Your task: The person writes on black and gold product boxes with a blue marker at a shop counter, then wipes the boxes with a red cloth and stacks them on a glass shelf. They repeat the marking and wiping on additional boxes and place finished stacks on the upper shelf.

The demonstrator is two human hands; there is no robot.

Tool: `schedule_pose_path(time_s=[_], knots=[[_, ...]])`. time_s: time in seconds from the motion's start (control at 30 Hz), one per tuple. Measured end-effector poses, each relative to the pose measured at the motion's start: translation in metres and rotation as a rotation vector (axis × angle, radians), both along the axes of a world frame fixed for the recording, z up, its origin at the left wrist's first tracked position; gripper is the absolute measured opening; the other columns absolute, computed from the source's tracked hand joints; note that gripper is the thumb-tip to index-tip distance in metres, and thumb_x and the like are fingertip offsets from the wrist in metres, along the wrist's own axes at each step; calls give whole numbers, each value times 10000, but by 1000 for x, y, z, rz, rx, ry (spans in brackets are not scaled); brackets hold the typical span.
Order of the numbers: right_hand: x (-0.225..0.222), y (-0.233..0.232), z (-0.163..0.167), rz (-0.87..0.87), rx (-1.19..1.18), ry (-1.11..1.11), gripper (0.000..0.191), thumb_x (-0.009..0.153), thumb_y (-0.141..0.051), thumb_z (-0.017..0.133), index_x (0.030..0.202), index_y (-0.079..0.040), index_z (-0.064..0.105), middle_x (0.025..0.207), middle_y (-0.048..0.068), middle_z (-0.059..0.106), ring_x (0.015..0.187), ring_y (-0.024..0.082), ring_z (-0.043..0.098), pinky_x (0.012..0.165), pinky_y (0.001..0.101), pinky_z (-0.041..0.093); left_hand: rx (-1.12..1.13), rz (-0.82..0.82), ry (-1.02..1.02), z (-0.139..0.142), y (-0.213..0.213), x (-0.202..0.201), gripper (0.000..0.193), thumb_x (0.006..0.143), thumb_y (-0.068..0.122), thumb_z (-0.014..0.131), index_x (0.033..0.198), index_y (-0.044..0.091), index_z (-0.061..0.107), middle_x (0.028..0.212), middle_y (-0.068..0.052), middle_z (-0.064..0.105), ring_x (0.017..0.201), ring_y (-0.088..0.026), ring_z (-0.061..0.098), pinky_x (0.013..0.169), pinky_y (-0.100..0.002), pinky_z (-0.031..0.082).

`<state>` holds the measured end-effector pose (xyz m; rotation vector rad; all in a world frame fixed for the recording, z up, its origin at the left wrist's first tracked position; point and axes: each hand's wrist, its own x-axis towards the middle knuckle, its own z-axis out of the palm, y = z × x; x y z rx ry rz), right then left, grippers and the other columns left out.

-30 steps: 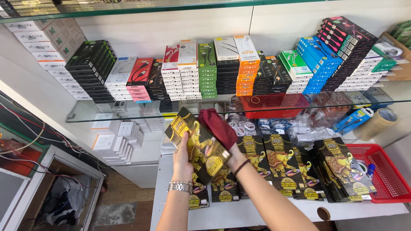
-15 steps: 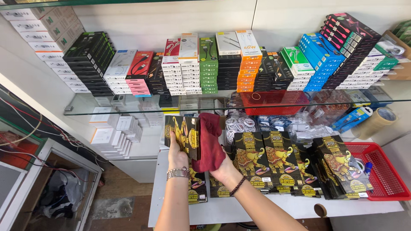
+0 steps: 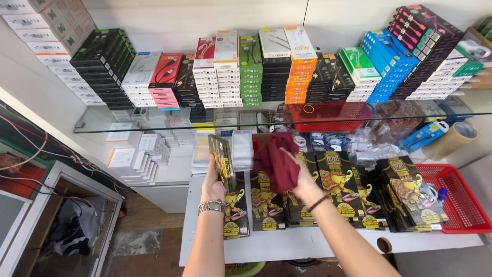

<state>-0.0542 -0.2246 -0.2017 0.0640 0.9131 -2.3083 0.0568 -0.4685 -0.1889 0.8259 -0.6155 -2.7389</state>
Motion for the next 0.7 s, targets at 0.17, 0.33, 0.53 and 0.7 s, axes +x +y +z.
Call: schedule_pose_path(time_s=[0.17, 0.33, 0.53, 0.7], knots=[[-34, 24, -14, -141, 231, -8, 338, 1014, -224, 582, 1333, -113, 575, 1201, 57, 708, 1013, 181, 708, 874, 354, 584, -681, -7, -419, -21, -3, 20, 623, 808, 367, 814, 1262, 17, 571, 1156, -122, 732, 1012, -261, 734, 855, -435, 629], [-37, 41, -23, -109, 272, -31, 403, 970, -234, 669, 1343, -119, 574, 1162, 51, 715, 987, 172, 704, 852, 347, 574, -1397, -168, -582, -59, -1, 36, 790, 805, 398, 853, 1388, 38, 460, 1227, -203, 710, 1134, -332, 682, 964, -426, 530], [-45, 41, -29, -83, 296, -126, 458, 934, -214, 699, 1364, -137, 559, 1182, 51, 720, 997, 170, 707, 872, 348, 579, -1474, -361, -660, -80, 0, 36, 940, 772, 429, 833, 1540, 161, 361, 1235, -185, 714, 1135, -335, 684, 965, -445, 531], [-53, 39, -28, -100, 361, -170, 488, 929, -205, 696, 1381, -172, 514, 1212, 66, 701, 1015, 177, 703, 887, 373, 578, -2016, -209, -817, -93, 23, 25, 977, 687, 366, 884, 1490, 122, 383, 1407, -209, 564, 1312, -393, 542, 1006, -493, 451]])
